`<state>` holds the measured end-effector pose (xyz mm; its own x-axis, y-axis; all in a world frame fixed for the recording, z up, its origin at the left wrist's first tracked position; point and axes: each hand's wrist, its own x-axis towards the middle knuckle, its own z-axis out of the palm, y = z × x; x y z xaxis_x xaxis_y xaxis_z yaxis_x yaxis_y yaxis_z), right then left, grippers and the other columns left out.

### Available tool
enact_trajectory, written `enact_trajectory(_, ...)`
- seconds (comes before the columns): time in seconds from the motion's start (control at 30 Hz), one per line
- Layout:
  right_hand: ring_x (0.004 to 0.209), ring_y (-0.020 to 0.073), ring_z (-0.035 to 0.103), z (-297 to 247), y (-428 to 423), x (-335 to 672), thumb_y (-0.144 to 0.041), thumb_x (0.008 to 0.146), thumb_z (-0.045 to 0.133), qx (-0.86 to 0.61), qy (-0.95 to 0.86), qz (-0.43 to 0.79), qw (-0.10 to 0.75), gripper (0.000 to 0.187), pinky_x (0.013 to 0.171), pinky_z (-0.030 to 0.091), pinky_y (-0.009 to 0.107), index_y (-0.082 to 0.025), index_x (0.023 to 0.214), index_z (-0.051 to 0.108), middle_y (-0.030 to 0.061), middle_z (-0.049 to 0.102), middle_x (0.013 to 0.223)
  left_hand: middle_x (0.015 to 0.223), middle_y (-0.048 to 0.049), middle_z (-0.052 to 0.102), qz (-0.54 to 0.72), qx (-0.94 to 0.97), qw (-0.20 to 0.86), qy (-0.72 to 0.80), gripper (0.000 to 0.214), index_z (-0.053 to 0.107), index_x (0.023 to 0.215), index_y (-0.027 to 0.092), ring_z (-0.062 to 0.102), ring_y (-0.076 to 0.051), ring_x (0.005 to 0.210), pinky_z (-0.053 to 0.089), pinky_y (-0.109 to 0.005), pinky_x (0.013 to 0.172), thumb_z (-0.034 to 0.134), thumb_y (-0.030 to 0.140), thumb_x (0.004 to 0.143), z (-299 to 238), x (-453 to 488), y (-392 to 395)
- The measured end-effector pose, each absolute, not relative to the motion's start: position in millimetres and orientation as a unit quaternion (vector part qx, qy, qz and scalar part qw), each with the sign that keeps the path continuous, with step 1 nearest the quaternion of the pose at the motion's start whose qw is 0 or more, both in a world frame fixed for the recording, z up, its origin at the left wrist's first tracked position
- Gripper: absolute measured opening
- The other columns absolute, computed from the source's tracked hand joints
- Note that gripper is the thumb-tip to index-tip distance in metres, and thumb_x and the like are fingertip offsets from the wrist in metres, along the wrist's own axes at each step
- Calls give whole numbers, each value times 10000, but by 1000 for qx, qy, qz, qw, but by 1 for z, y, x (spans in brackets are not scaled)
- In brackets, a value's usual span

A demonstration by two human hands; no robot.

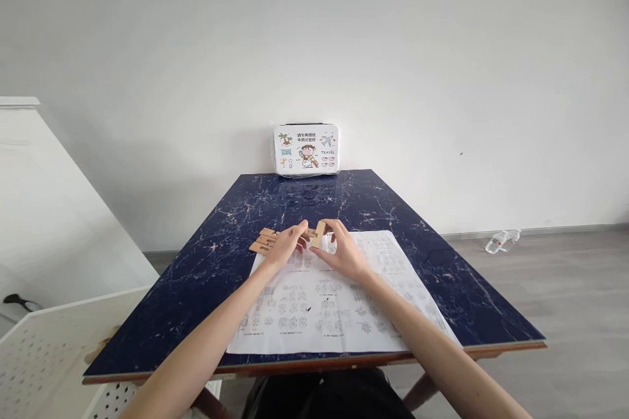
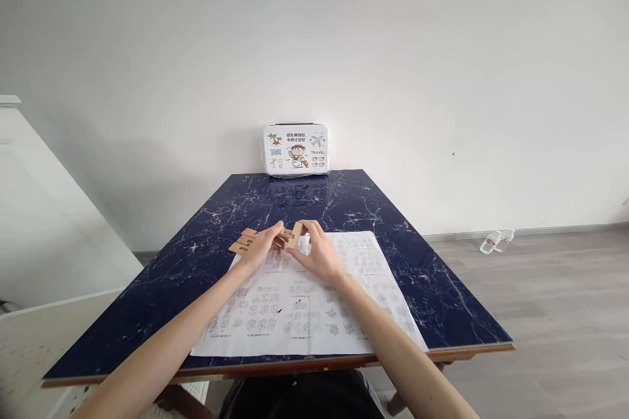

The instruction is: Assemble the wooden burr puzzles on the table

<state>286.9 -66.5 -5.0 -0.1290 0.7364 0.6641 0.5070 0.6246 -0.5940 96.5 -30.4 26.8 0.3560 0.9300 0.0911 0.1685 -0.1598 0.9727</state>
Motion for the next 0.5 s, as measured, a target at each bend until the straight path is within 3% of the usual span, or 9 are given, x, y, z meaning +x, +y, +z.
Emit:
enact_trajectory(0.1,1036,266,623,-7,-64,288,-440,900,700,-436,-721,106,528,532,806,560,405,-252,1342,472,121,578,1223,940,-85,664,438,594,535,411,559,623,928,169,634,-175,698,518,-295,610,545,721,886,23,95,-25)
enact_trajectory(0.23,1145,287,591,-16,-61,287,-472,839,757,-458,-731,112,493,525,948,538,454,-237,1254,539,130,534,1272,1069,-100,674,481,594,501,406,508,633,1037,182,665,-182,797,542,-279,617,649,659,863,22,94,-25)
enact_trajectory(0.4,1243,336,531,-28,-63,285,-592,762,794,-486,-775,124,385,555,1048,469,506,-221,1146,645,141,541,1285,1207,-107,697,448,669,455,381,553,578,1256,228,682,-249,1075,577,-318,785,780,504,821,20,97,-28)
enact_trajectory(0.5,1277,345,503,-28,-62,285,-593,759,796,-485,-769,135,393,610,1081,430,528,-231,1221,633,140,566,1296,1239,-99,691,454,695,419,368,592,558,1282,241,684,-253,1097,577,-355,864,818,446,791,15,99,-27)
